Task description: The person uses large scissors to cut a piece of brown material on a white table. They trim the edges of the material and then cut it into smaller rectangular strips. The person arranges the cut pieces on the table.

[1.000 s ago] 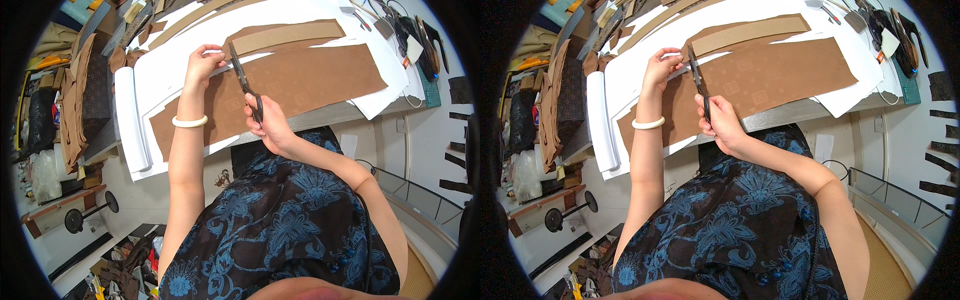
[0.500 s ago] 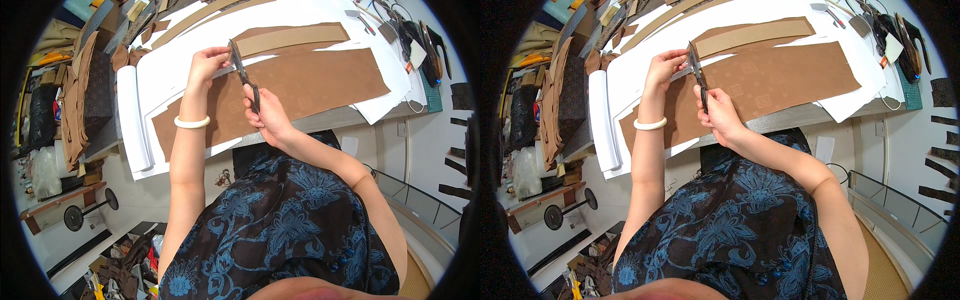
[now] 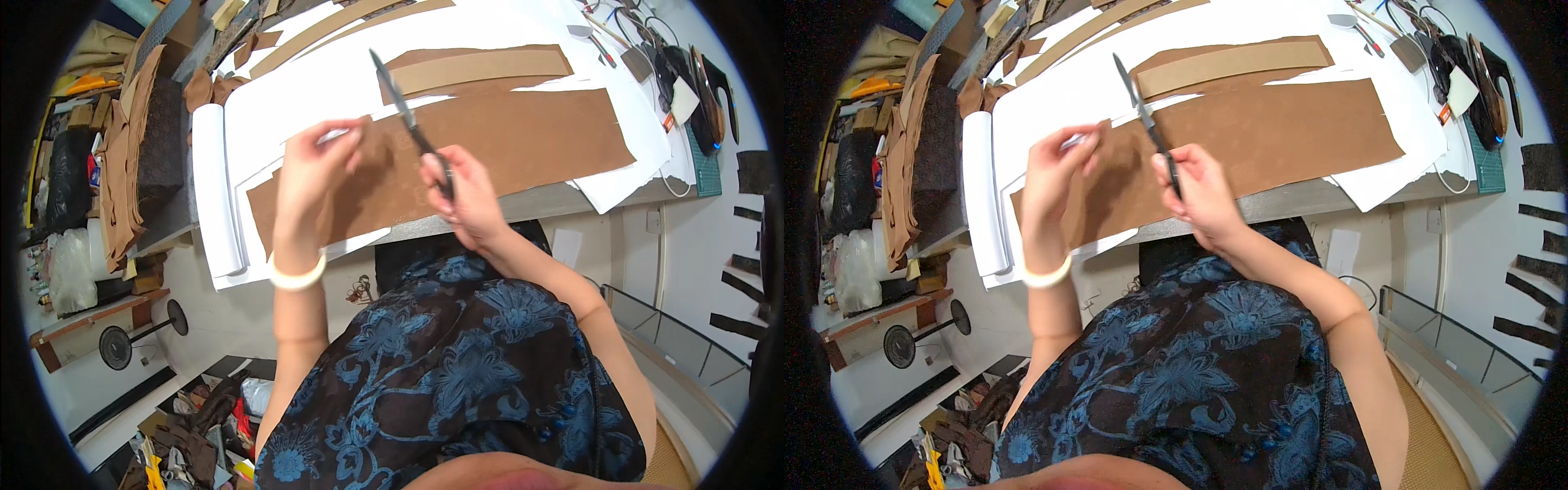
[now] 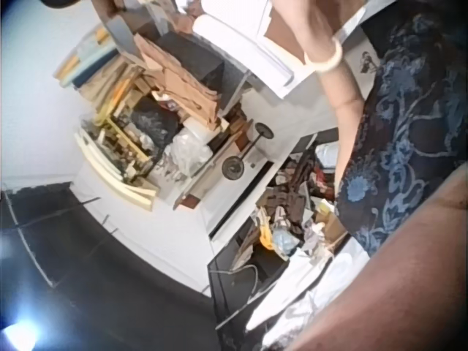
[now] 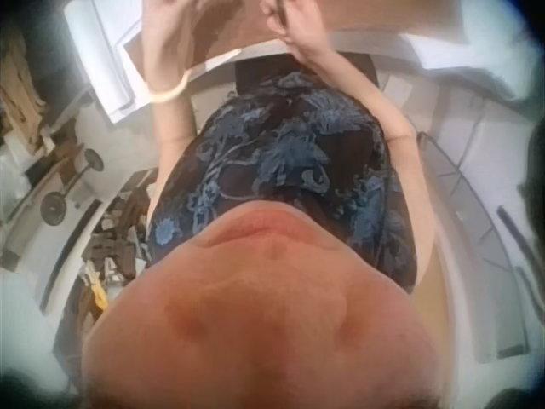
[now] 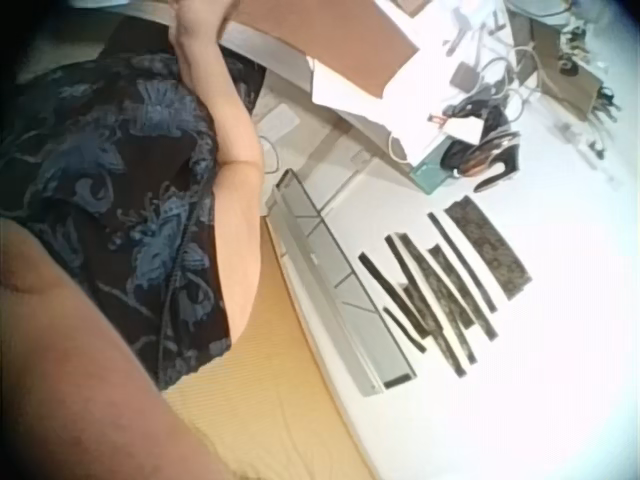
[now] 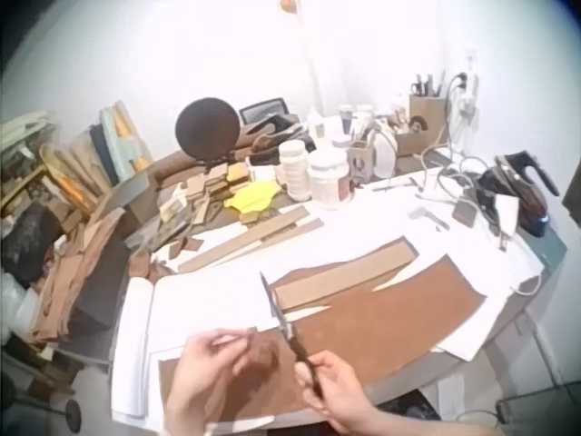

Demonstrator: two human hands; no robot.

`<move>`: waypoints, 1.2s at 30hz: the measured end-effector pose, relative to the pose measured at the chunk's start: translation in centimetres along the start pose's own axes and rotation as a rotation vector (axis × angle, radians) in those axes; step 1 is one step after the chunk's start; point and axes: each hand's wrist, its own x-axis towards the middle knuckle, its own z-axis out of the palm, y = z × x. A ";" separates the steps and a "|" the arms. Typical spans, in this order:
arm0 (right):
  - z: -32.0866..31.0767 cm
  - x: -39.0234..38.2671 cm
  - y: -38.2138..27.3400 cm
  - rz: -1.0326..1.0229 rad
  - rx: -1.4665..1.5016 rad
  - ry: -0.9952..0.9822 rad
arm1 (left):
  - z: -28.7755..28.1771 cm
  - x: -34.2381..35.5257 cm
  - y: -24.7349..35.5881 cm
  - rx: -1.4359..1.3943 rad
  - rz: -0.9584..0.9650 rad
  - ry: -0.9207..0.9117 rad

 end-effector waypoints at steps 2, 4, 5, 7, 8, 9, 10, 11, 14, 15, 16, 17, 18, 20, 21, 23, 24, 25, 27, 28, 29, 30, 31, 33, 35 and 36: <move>-3.0 -1.1 -2.4 -0.327 -0.049 0.025 | -1.2 -5.9 1.5 0.032 -0.007 -0.106; -7.1 -2.2 -6.8 -0.632 -0.399 0.179 | -3.3 -11.5 0.6 0.059 -0.100 -0.250; -9.7 -2.6 -9.0 -0.733 -0.545 0.302 | -4.5 -14.2 -1.0 0.085 -0.217 -0.293; -15.1 -3.7 -13.7 -0.840 -0.747 0.542 | -6.2 -19.4 -5.9 0.131 -0.511 -0.341; -17.8 -4.5 -15.3 -0.859 -0.776 0.607 | -6.6 -21.2 -7.3 0.370 -0.685 -0.416; -20.6 -5.5 -16.4 -0.882 -0.792 0.690 | -8.0 -24.6 -11.2 1.046 -0.432 -0.533; -22.3 -6.1 -17.2 -0.858 -0.819 0.698 | -6.3 -25.1 -10.7 1.216 -0.662 -0.655; -24.0 -6.8 -17.7 -0.833 -0.845 0.707 | -4.9 -25.3 -10.1 1.378 -0.901 -0.781; -23.7 -8.2 -19.4 -0.736 -1.004 0.585 | -0.1 -18.8 -3.7 0.825 -0.500 -0.427; -22.9 -8.1 -20.6 -0.663 -1.074 0.505 | 2.3 -16.3 -1.7 0.681 -0.302 -0.312; -22.1 -8.4 -22.2 -0.539 -1.149 0.453 | 4.6 -13.5 -0.2 0.511 -0.137 -0.166; -22.2 -8.0 -23.9 -0.472 -1.216 0.356 | 6.9 -10.4 1.1 0.453 -0.014 -0.070; -22.2 -7.6 -25.9 -0.292 -1.183 0.274 | 8.8 -7.1 1.2 0.431 0.161 -0.045; -22.4 -5.9 -29.5 -0.023 -1.155 0.121 | 13.1 -1.1 1.2 0.627 0.538 -0.084; -23.2 -4.6 -31.0 0.073 -1.120 0.072 | 15.1 1.3 0.0 0.710 0.574 -0.124; -23.7 -1.9 -33.4 0.183 -1.130 -0.052 | 18.8 4.1 -1.9 0.957 0.683 -0.149; -23.9 -0.7 -34.2 0.226 -1.120 -0.082 | 19.9 4.5 -2.8 0.982 0.667 -0.154; -23.7 0.3 -34.8 0.290 -1.067 -0.103 | 20.7 4.9 -3.3 1.007 0.649 -0.158; -23.9 2.2 -35.6 0.360 -1.078 -0.150 | 21.1 4.3 -3.6 1.037 0.568 -0.182; -24.2 3.2 -35.7 0.388 -1.069 -0.174 | 21.1 3.9 -3.6 1.053 0.526 -0.196; -24.0 4.1 -35.7 0.407 -1.061 -0.188 | 21.1 3.6 -3.7 1.048 0.512 -0.195; -24.5 4.8 -36.0 0.419 -1.058 -0.213 | 21.1 3.6 -3.7 1.038 0.503 -0.191; -25.1 5.5 -36.3 0.431 -1.055 -0.237 | 21.1 3.7 -3.7 1.029 0.495 -0.187; -26.7 6.6 -37.3 0.458 -1.073 -0.270 | 21.1 4.1 -3.4 1.009 0.494 -0.154; -27.8 7.4 -38.1 0.475 -1.057 -0.296 | 21.4 4.6 -3.0 0.992 0.504 -0.096; -28.3 7.6 -38.4 0.474 -1.031 -0.301 | 21.8 5.1 -2.8 0.985 0.518 -0.059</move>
